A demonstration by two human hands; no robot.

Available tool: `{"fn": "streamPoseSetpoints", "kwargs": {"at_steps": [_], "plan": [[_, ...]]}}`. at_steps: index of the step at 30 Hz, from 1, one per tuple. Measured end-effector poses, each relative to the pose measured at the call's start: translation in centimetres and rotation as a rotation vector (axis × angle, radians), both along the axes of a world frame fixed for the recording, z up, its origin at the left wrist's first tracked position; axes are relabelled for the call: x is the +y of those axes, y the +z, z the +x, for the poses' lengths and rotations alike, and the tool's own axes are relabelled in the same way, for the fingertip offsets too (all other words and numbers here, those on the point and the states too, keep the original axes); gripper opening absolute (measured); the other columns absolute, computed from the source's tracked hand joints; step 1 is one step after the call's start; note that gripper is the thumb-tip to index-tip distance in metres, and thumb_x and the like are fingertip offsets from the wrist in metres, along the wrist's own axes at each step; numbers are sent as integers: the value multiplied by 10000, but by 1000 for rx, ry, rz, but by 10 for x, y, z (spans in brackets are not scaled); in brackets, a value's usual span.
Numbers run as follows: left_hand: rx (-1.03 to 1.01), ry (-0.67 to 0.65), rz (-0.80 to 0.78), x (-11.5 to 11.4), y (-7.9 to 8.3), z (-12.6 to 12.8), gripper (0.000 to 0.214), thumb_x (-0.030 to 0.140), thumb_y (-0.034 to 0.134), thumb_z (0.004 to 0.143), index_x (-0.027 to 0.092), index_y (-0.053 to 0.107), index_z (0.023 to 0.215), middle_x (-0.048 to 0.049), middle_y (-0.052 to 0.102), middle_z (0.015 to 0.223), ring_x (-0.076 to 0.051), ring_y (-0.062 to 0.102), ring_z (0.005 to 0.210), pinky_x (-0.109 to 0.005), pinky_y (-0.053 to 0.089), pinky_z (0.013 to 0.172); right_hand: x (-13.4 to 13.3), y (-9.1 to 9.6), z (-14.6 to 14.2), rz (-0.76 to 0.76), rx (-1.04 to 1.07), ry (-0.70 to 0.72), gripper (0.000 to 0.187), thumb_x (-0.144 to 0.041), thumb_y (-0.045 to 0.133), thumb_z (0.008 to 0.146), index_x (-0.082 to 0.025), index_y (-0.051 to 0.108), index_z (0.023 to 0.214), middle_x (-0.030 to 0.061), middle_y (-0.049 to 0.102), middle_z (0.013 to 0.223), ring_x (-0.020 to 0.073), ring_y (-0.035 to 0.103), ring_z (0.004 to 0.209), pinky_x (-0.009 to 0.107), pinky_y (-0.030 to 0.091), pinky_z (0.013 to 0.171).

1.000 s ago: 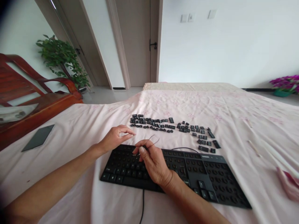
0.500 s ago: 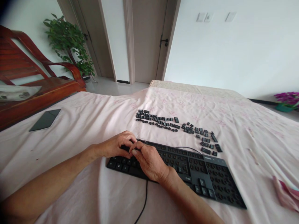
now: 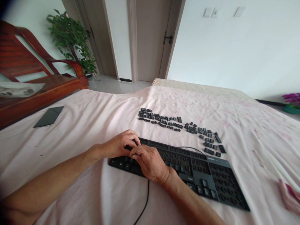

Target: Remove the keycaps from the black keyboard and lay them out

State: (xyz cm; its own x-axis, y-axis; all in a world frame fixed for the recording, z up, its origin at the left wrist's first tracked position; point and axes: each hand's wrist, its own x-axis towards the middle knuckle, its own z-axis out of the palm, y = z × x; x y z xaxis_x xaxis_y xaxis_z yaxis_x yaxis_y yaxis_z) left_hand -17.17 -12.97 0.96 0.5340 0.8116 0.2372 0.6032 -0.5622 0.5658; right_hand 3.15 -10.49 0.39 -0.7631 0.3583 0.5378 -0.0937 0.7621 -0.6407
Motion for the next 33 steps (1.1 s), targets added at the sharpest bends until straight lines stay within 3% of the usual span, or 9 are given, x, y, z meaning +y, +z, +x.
{"fn": "streamPoseSetpoints", "kwargs": {"at_steps": [6,11,16,19,24,28,33], "plan": [[-6,58,-34,-2,4,7,114,327,713,773,213,710,778,3,698,943,-168,586,942,-295,391,912,1,-3,4,-97,119,-89,183,-154,416,956,-220,569,880,30,667,851,162,639,808,290,508,750],[-49,310,-85,0,9,17,111,298,666,780,200,707,813,-3,708,849,-168,616,840,-277,435,825,-2,-3,5,-91,147,-208,221,-133,438,945,-232,616,1029,34,671,929,171,627,861,305,491,787],[-142,398,-172,14,14,27,140,222,607,767,210,708,864,9,699,798,-142,629,731,-232,459,685,2,-1,9,-373,415,-511,194,-214,417,979,-228,610,966,25,651,928,124,580,705,257,471,652],[-226,423,-181,40,13,26,193,209,581,767,201,708,912,-1,706,791,-142,638,730,-225,474,684,13,2,15,-541,518,-662,174,-294,433,981,-215,580,932,20,648,892,108,536,618,235,441,564],[-302,512,-119,115,11,16,239,230,570,768,187,711,956,-31,733,911,-163,669,846,-229,492,763,25,1,24,-622,467,-679,235,-388,448,965,-199,573,906,20,644,823,107,507,580,221,423,526],[-106,687,-33,175,6,13,226,287,572,782,205,716,936,-22,741,888,-162,674,841,-220,484,736,24,0,23,-638,409,-675,301,-429,438,957,-183,594,878,29,635,792,108,491,562,221,414,526],[49,694,-49,216,1,18,197,357,632,749,236,743,858,-11,750,872,-175,669,836,-224,457,701,22,1,24,-644,383,-672,335,-446,434,952,-177,611,861,30,627,756,111,486,548,223,410,526]]}}
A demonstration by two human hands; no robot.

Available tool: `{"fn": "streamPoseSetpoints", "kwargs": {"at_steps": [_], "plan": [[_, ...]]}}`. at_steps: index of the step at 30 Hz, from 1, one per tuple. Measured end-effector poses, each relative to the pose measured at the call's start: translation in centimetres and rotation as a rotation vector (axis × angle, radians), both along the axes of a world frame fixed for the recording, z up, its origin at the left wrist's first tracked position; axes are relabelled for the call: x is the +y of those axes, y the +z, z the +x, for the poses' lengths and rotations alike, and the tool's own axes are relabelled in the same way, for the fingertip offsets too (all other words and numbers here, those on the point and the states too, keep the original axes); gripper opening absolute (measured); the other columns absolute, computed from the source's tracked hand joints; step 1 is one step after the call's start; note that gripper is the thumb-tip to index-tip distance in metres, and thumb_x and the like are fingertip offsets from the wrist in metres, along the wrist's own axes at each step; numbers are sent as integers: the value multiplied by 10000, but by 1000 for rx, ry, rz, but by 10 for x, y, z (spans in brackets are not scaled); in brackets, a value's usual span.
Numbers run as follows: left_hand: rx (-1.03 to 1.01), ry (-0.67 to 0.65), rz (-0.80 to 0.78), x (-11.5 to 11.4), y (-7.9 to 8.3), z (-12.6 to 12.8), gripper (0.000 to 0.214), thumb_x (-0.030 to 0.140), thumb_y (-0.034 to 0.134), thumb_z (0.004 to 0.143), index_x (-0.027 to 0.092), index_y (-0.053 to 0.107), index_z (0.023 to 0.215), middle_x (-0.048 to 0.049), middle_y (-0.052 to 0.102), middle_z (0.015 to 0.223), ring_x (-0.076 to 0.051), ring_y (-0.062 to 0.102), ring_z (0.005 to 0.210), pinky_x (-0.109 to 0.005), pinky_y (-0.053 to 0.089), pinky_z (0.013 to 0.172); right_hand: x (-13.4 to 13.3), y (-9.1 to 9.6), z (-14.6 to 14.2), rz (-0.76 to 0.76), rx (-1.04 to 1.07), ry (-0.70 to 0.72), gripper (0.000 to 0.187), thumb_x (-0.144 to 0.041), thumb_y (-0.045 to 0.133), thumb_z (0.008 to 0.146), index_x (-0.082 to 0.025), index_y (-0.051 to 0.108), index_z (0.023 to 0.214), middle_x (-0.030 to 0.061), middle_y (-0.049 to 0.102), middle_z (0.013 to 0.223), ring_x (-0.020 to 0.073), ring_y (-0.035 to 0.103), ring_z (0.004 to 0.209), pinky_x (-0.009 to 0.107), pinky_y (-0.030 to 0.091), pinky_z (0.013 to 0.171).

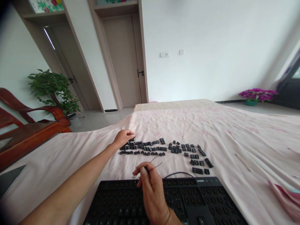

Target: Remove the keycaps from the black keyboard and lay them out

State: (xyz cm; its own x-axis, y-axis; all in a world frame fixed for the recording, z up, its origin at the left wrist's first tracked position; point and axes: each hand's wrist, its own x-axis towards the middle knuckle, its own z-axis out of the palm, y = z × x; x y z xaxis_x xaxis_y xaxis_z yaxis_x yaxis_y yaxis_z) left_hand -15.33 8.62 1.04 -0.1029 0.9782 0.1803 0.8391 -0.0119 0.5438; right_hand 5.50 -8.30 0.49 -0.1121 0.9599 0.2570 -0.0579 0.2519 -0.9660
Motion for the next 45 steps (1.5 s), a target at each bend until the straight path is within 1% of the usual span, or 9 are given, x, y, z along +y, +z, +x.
{"fn": "streamPoseSetpoints", "kwargs": {"at_steps": [7,17,23,27,31,34,36,40,45], "plan": [[132,8,-104,18,-6,5,222,431,664,718,265,770,820,-26,757,838,-203,672,821,-244,427,656,1,-1,0,13,-6,22,337,-437,423,960,-179,610,850,23,613,717,111,484,530,227,407,509],[192,-10,-111,20,-18,4,197,368,676,727,302,773,885,-15,760,935,-206,673,890,-247,446,740,1,-3,1,-1,-3,40,317,-416,418,970,-179,604,872,25,631,758,100,490,541,219,407,520],[134,-50,-84,20,-14,4,208,308,673,747,279,767,931,-10,751,999,-193,667,932,-226,458,753,-1,-3,2,20,2,28,292,-395,421,975,-178,600,896,19,614,723,110,502,563,226,421,538],[68,-28,-64,10,-5,1,254,346,606,820,222,752,987,-48,742,1027,-212,651,975,-253,456,803,-3,-2,4,51,28,62,254,-376,435,973,-181,583,904,31,651,810,103,511,565,230,427,541],[-39,-41,-1,-22,6,-3,333,377,524,882,202,708,1098,-50,715,1111,-195,630,1033,-251,447,868,-6,-1,5,86,0,249,241,-362,438,974,-179,587,924,40,666,830,104,524,580,233,441,550],[-260,-290,52,-68,16,0,309,375,564,857,167,737,1008,-58,736,1031,-189,655,960,-247,467,859,-10,2,5,102,-57,413,248,-358,432,975,-175,599,952,44,674,833,105,534,581,233,455,551],[-338,-402,3,-103,20,3,295,374,580,853,165,736,990,-54,740,987,-178,661,906,-253,478,830,-12,5,6,125,-103,485,249,-347,428,975,-173,606,962,41,676,823,106,545,585,231,467,557],[-305,-589,-108,-162,22,4,200,327,637,825,185,747,915,-30,721,886,-154,642,848,-244,460,791,-16,10,5,240,-235,592,239,-298,410,980,-182,619,962,32,676,829,109,563,600,235,486,595],[-179,-779,-192,-197,14,2,135,333,737,742,204,727,781,4,680,841,-139,604,824,-244,420,811,-18,14,2,419,-405,693,241,-225,381,979,-211,619,942,27,674,857,146,630,767,276,496,761]]}}
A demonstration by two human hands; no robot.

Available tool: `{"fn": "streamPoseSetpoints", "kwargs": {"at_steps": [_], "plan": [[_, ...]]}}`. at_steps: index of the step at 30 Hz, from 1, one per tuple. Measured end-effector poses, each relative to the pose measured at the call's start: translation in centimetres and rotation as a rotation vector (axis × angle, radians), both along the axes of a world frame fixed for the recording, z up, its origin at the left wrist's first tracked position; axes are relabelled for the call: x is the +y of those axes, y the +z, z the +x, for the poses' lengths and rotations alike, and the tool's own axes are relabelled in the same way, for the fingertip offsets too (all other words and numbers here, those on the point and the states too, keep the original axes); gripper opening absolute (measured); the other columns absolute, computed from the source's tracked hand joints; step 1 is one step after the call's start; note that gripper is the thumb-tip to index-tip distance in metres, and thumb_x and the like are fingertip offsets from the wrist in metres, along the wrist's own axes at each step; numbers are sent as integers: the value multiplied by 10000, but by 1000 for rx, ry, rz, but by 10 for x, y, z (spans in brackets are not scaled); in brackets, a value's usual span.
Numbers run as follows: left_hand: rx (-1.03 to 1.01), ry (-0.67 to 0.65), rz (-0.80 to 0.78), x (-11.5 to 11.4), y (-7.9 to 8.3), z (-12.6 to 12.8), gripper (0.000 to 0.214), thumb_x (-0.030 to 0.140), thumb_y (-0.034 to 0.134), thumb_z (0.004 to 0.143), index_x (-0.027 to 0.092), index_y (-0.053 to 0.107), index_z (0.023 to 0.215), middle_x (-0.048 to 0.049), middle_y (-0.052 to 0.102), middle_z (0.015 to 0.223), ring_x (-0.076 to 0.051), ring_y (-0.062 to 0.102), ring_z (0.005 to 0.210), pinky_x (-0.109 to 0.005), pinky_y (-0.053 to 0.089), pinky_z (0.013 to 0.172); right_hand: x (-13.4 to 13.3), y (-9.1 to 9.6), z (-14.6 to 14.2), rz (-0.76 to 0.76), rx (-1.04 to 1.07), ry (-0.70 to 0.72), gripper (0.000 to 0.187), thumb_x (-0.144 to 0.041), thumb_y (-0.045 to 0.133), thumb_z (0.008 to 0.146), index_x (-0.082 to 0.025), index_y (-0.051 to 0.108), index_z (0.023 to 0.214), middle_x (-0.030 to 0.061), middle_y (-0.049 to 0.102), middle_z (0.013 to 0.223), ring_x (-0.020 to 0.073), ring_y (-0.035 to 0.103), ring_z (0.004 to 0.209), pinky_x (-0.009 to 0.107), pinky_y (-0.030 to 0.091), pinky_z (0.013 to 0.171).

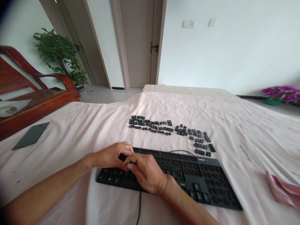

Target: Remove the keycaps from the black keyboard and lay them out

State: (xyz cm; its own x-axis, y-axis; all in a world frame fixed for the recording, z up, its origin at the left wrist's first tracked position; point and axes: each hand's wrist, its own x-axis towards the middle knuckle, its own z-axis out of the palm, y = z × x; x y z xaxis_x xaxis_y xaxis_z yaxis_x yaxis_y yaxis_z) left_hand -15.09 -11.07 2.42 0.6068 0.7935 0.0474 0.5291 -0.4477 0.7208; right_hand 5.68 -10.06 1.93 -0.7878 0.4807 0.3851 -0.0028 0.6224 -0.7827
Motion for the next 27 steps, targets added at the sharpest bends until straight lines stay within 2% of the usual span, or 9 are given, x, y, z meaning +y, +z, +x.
{"fn": "streamPoseSetpoints", "kwargs": {"at_steps": [2,10,18,22,25,27], "plan": [[42,24,28,-5,-3,2,139,329,750,729,197,707,735,6,677,850,-137,596,819,-240,412,796,-1,1,-2,56,-29,27,235,-212,372,974,-211,604,934,26,678,847,156,645,798,281,496,789],[88,95,56,-11,-3,13,161,309,700,771,181,671,676,2,650,793,-124,569,734,-214,386,655,-1,-9,-8,290,-82,29,210,-220,353,956,-212,556,904,44,684,801,164,645,723,256,497,701],[65,168,-17,-15,-10,15,227,401,695,764,187,656,702,26,631,774,-110,572,707,-202,374,627,-2,-13,-2,250,96,-56,249,-282,319,975,-220,539,877,40,665,746,159,638,688,264,500,685],[73,254,-45,-16,-10,20,177,362,685,764,195,672,705,40,628,710,-105,572,668,-204,361,606,-2,-12,1,218,182,-124,219,-226,335,963,-215,539,884,39,646,737,155,623,688,264,493,669],[86,345,-73,-14,-4,25,106,305,677,746,205,711,747,36,666,727,-119,585,679,-206,366,598,-1,-13,1,290,183,-119,178,-195,374,939,-215,549,917,41,651,753,161,600,663,275,470,632],[96,385,-79,-11,0,27,97,275,662,738,207,723,768,32,683,737,-126,592,682,-208,372,594,0,-16,2,314,232,-145,183,-163,388,931,-218,559,968,46,663,801,167,607,706,285,468,661]]}}
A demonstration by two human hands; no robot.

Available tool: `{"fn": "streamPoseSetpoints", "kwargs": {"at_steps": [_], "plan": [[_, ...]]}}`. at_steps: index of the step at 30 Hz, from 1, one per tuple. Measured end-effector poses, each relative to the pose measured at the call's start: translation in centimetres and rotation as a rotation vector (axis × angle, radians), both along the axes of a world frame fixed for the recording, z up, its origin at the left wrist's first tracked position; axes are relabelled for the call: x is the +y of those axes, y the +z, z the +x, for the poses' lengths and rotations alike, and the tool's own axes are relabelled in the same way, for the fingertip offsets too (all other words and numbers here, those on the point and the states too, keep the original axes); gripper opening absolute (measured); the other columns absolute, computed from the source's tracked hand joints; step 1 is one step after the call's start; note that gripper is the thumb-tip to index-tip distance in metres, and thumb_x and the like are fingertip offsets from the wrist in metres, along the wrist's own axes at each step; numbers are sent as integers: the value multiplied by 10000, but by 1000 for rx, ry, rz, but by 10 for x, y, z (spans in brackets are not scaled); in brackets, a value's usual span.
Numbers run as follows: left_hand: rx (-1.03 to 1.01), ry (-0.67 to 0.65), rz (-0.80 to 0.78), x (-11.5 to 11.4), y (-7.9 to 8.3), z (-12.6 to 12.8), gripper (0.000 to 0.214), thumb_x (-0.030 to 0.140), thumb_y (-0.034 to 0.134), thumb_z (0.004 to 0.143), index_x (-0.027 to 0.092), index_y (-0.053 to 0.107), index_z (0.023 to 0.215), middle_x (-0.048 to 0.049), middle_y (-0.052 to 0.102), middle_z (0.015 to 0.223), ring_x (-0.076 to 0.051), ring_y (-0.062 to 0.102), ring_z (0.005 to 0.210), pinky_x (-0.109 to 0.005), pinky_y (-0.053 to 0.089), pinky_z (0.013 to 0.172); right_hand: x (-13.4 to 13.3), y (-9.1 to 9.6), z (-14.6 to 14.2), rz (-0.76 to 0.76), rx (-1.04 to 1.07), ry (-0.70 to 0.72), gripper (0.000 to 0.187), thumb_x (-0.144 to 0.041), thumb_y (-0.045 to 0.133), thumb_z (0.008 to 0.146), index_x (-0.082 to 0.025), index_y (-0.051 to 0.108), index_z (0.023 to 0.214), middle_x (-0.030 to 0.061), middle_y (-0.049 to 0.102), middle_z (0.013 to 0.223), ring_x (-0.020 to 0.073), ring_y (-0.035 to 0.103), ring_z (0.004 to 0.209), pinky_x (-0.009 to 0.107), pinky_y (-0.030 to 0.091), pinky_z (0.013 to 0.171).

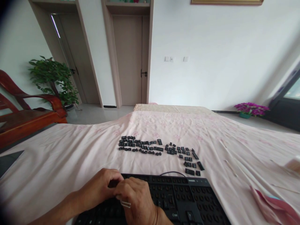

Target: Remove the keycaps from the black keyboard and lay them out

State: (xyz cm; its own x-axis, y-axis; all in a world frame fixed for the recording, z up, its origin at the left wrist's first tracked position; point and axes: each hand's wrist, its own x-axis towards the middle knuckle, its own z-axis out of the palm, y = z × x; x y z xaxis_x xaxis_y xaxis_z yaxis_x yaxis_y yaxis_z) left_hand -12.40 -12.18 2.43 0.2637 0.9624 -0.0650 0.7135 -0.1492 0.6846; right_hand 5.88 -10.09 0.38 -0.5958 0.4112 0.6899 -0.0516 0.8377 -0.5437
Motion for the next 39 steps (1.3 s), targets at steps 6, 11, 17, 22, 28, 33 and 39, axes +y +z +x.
{"fn": "streamPoseSetpoints", "kwargs": {"at_steps": [6,11,17,22,28,33,39], "plan": [[-149,116,93,42,1,-11,191,247,601,756,187,712,900,-10,718,831,-157,645,784,-226,457,717,7,-6,-1,-496,351,-383,210,-245,390,987,-216,591,934,24,638,827,113,535,628,221,436,581],[-157,191,246,133,-3,-30,245,270,590,760,165,697,954,-43,729,889,-172,663,820,-237,480,743,12,-5,-5,-680,368,-415,283,-385,420,973,-186,603,889,25,617,752,115,492,576,225,398,534],[140,231,268,215,-9,-25,214,312,608,759,206,745,886,-22,746,858,-160,653,790,-216,455,705,12,-4,-5,-714,296,-389,318,-407,424,965,-176,616,862,14,599,688,103,484,536,215,381,513],[220,225,223,238,-23,-22,226,364,645,730,228,763,867,-19,754,852,-169,656,782,-216,431,648,15,-3,-6,-733,312,-365,314,-410,430,962,-175,606,850,27,634,749,97,501,549,205,402,524],[284,259,186,242,-33,-23,228,379,666,711,261,771,875,-8,758,898,-182,667,818,-224,431,648,15,-3,-5,-756,299,-333,302,-412,435,959,-176,603,874,34,653,777,99,507,559,207,412,535],[307,295,181,241,-37,-20,192,349,685,705,266,780,849,-16,762,882,-194,675,820,-241,450,677,15,-4,-5,-760,301,-327,308,-417,423,964,-176,598,886,33,652,776,97,497,551,212,401,525],[262,303,197,234,-28,-19,206,319,674,741,250,772,909,-31,759,953,-202,680,901,-241,469,727,13,-3,-3,-774,295,-294,280,-387,418,976,-182,595,902,25,650,791,101,513,580,217,424,559]]}}
